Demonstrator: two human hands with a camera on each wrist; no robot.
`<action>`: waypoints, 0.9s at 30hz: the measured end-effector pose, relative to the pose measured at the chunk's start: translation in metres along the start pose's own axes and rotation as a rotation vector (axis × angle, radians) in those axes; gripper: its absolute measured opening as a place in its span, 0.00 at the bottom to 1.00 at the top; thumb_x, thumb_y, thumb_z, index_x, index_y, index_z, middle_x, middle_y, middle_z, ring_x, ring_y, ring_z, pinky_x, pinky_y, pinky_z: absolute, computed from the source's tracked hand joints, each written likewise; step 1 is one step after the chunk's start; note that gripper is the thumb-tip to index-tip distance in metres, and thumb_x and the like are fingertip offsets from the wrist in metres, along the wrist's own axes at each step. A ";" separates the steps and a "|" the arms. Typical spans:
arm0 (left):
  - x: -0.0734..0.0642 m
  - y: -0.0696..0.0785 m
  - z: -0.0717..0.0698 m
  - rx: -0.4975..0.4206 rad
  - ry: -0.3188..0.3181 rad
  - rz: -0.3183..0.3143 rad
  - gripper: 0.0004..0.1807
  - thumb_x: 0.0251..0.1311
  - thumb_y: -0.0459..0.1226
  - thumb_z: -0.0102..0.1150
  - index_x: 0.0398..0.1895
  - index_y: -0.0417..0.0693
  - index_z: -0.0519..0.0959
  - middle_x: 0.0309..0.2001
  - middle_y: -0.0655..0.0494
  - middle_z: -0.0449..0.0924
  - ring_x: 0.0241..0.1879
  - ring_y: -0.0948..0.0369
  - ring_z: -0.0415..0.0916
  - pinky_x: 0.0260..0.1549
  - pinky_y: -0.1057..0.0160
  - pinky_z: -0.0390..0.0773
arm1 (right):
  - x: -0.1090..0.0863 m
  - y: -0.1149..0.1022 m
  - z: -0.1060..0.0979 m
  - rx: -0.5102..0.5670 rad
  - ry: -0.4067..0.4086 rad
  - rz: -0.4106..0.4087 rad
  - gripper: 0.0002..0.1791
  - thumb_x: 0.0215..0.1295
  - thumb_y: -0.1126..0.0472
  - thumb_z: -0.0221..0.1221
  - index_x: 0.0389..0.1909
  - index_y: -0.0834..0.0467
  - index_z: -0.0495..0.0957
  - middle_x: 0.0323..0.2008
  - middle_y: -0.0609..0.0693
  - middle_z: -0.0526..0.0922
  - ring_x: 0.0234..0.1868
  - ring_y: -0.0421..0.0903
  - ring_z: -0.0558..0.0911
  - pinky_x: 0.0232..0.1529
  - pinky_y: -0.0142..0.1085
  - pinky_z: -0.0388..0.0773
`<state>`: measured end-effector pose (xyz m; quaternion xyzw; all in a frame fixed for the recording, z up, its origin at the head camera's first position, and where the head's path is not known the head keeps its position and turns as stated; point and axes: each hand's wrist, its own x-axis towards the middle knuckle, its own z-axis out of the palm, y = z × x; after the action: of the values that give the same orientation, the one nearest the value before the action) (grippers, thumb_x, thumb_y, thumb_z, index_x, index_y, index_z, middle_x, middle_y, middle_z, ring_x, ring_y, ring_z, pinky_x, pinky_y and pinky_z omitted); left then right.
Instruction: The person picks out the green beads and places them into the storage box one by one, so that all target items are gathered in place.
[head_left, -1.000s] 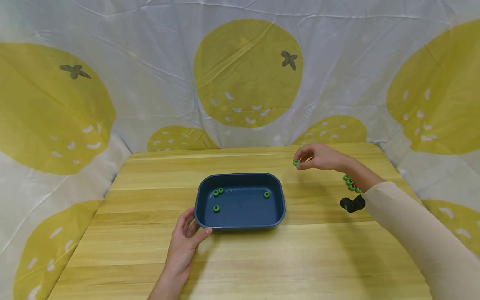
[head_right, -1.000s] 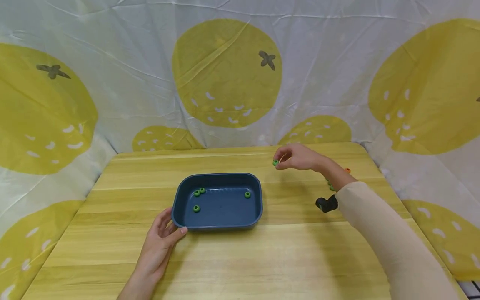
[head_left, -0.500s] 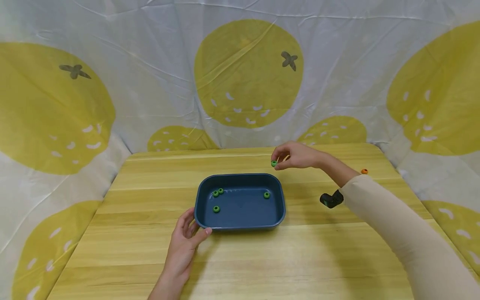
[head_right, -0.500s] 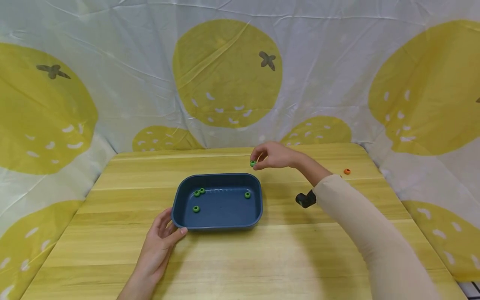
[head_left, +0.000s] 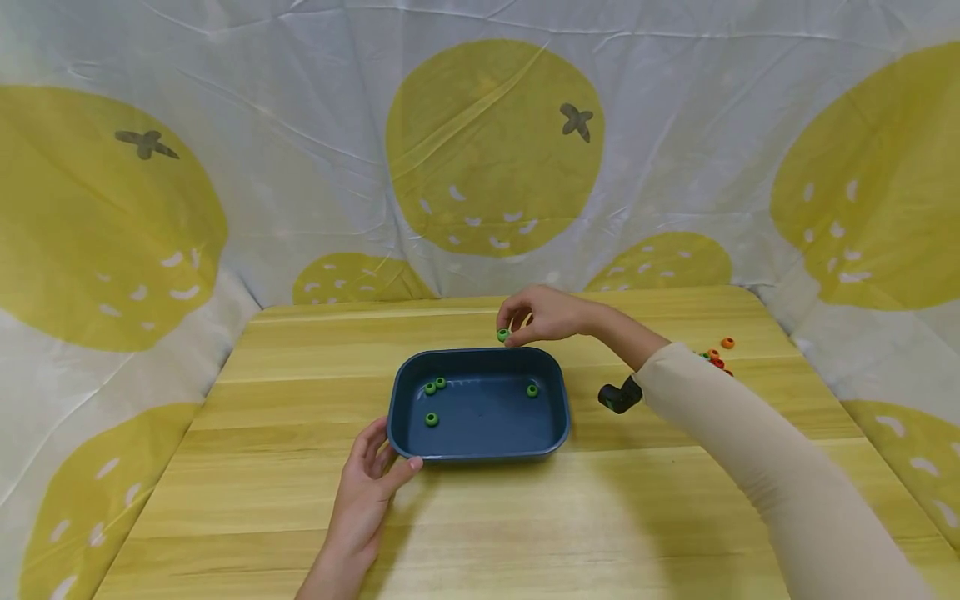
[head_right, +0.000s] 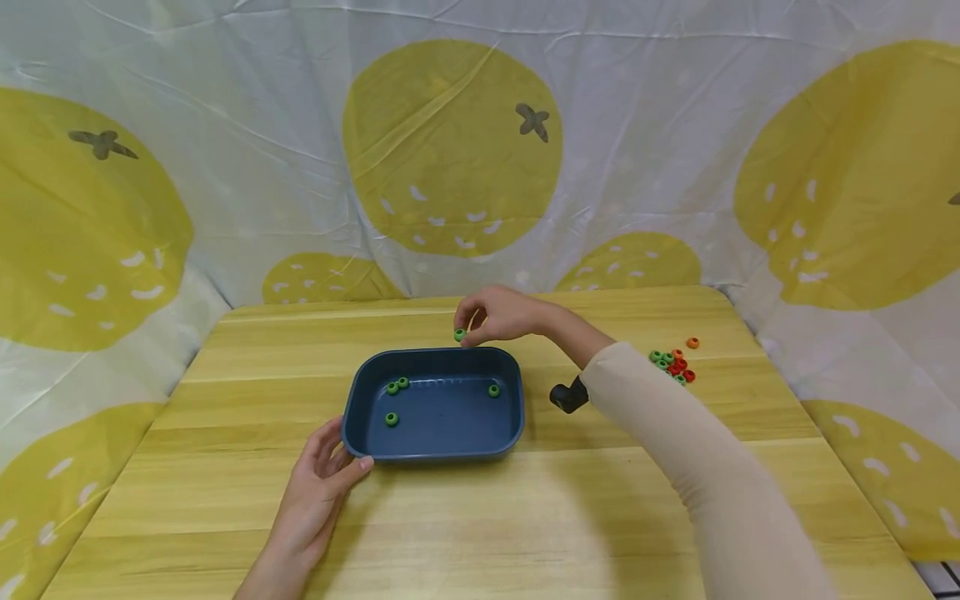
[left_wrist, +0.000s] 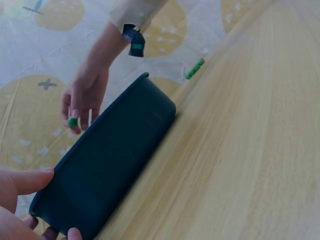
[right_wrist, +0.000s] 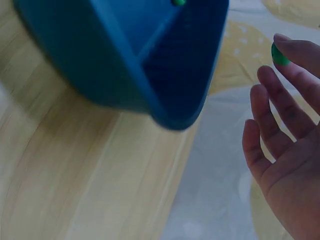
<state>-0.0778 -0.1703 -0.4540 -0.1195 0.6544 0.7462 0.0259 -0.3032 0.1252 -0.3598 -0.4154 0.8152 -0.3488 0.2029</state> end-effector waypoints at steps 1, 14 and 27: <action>0.000 0.000 0.000 0.000 -0.001 0.000 0.45 0.61 0.26 0.70 0.78 0.45 0.58 0.75 0.50 0.61 0.73 0.48 0.59 0.55 0.71 0.73 | 0.003 -0.001 0.002 0.003 -0.002 -0.009 0.08 0.67 0.60 0.68 0.45 0.56 0.85 0.43 0.46 0.85 0.46 0.46 0.84 0.52 0.43 0.80; 0.000 0.000 -0.001 0.010 -0.003 -0.011 0.45 0.61 0.27 0.71 0.78 0.46 0.58 0.76 0.50 0.61 0.74 0.48 0.58 0.54 0.72 0.73 | 0.043 -0.015 0.029 -0.017 -0.048 -0.082 0.09 0.67 0.59 0.69 0.46 0.56 0.85 0.44 0.45 0.85 0.46 0.43 0.84 0.51 0.38 0.80; 0.000 0.003 0.001 0.009 -0.001 -0.017 0.44 0.62 0.26 0.69 0.78 0.46 0.58 0.76 0.50 0.61 0.74 0.49 0.58 0.54 0.72 0.72 | 0.061 -0.026 0.040 -0.044 -0.062 -0.122 0.12 0.65 0.60 0.71 0.48 0.59 0.86 0.44 0.48 0.86 0.45 0.42 0.85 0.52 0.35 0.79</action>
<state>-0.0780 -0.1701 -0.4513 -0.1247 0.6567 0.7430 0.0331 -0.2987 0.0485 -0.3701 -0.4794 0.7891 -0.3297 0.1971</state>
